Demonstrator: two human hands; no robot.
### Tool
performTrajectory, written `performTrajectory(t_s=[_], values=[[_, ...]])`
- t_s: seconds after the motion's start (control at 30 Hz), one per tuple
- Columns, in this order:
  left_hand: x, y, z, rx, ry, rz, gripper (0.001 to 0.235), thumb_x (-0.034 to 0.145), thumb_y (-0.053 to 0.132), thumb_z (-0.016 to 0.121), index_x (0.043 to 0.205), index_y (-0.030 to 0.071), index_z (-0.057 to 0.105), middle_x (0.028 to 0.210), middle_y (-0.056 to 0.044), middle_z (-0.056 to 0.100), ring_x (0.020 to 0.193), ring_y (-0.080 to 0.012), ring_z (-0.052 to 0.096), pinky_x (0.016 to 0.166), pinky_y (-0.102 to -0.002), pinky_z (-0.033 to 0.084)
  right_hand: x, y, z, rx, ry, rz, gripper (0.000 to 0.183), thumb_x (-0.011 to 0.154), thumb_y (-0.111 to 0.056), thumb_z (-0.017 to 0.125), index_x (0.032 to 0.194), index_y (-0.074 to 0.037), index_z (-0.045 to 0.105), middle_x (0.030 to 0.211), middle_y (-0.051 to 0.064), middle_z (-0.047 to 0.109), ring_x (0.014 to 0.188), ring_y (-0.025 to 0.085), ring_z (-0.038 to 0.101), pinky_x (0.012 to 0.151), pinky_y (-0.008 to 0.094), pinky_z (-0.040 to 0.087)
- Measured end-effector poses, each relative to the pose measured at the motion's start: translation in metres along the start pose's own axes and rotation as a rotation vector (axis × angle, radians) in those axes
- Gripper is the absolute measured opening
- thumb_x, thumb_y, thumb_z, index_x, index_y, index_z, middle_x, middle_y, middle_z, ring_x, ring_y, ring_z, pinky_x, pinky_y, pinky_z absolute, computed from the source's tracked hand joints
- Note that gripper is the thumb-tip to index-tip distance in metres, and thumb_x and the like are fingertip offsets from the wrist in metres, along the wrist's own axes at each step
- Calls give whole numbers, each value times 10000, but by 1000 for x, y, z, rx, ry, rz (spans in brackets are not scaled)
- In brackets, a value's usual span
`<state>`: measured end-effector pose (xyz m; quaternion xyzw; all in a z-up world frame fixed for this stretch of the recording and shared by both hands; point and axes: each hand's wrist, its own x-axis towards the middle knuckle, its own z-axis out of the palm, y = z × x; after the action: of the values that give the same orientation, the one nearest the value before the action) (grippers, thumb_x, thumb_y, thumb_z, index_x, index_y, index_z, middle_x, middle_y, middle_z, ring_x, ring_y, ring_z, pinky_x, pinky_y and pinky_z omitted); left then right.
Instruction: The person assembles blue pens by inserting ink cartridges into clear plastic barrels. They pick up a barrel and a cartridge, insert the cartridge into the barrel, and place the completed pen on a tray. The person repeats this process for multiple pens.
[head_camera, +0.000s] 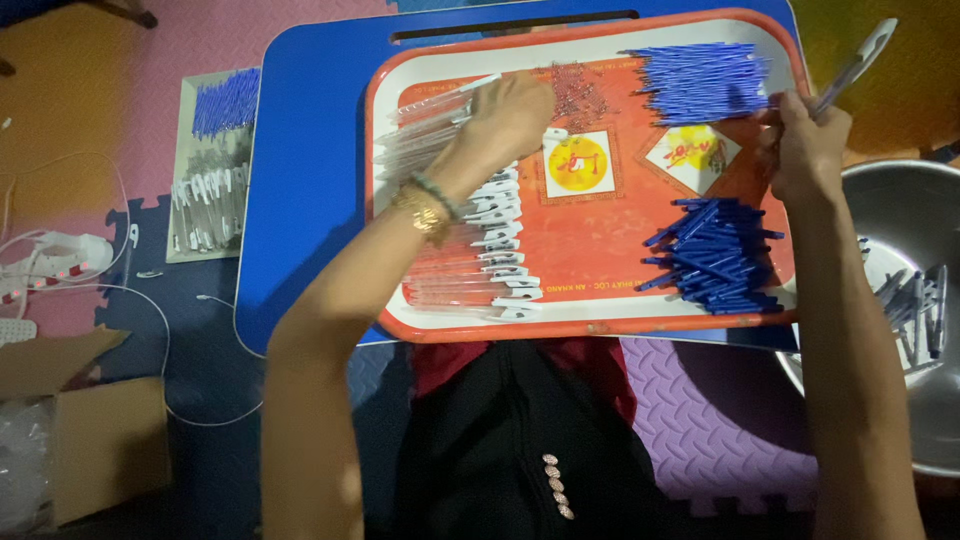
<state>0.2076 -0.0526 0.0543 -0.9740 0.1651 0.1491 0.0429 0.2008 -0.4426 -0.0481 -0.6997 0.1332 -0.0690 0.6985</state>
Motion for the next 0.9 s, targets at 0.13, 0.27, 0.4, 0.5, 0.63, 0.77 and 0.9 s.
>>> performTrajectory(t_s=[0.13, 0.27, 0.4, 0.5, 0.63, 0.77, 0.9], values=[[47, 10, 22, 56, 183, 25, 429, 832, -256, 551, 784, 151, 677, 783, 14, 579, 726, -207, 648, 538, -402, 505, -5, -8, 5, -37, 46, 32, 95, 1195, -197, 598, 1186, -118, 652, 941, 14, 759, 584, 25, 527, 469, 214, 382], [56, 25, 26, 205, 263, 9, 385, 838, -121, 754, 738, 247, 703, 684, 100, 551, 631, -146, 618, 449, -325, 410, -7, -5, 5, -110, 35, 11, 129, 1177, -210, 611, 1101, -134, 682, 961, 9, 770, 615, 9, 560, 489, 206, 420], [60, 23, 23, 279, 330, 14, 402, 738, -102, 867, 753, 267, 710, 744, 94, 620, 686, -190, 708, 432, -365, 460, 0, 1, 7, -34, 31, 10, 103, 1183, -247, 642, 1150, -149, 651, 937, 16, 797, 566, 19, 573, 445, 210, 428], [57, 9, 19, 200, 299, -7, 328, 968, -28, 709, 999, 280, 818, 902, 35, 721, 827, -243, 767, 562, -411, 547, -17, -19, 11, -88, 14, 51, 99, 1213, -230, 594, 1235, -151, 649, 958, -13, 789, 604, 13, 593, 485, 198, 437], [-18, -34, -6, 100, 364, 91, 315, 637, -199, 611, 694, 110, 594, 627, -27, 511, 600, -261, 599, 497, -441, 496, -15, -18, 12, -35, 18, 55, 99, 1223, -209, 585, 1210, -145, 660, 906, -9, 767, 581, 28, 561, 500, 213, 415], [-105, -80, -13, -402, 322, 107, 237, 1030, 57, 653, 1111, 148, 857, 933, -27, 834, 849, -271, 709, 769, -483, 549, -11, -7, 6, -54, -4, 23, 153, 1205, -181, 577, 1107, -162, 693, 930, -19, 751, 621, 14, 562, 494, 195, 380], [-133, -131, 34, -583, 370, 42, 207, 998, 166, 727, 1161, 183, 853, 1044, -1, 871, 993, -223, 777, 1130, -431, 371, 8, 18, 4, -61, 9, -12, 136, 1221, -214, 634, 1090, -181, 621, 861, 7, 680, 619, 36, 626, 465, 217, 400]])
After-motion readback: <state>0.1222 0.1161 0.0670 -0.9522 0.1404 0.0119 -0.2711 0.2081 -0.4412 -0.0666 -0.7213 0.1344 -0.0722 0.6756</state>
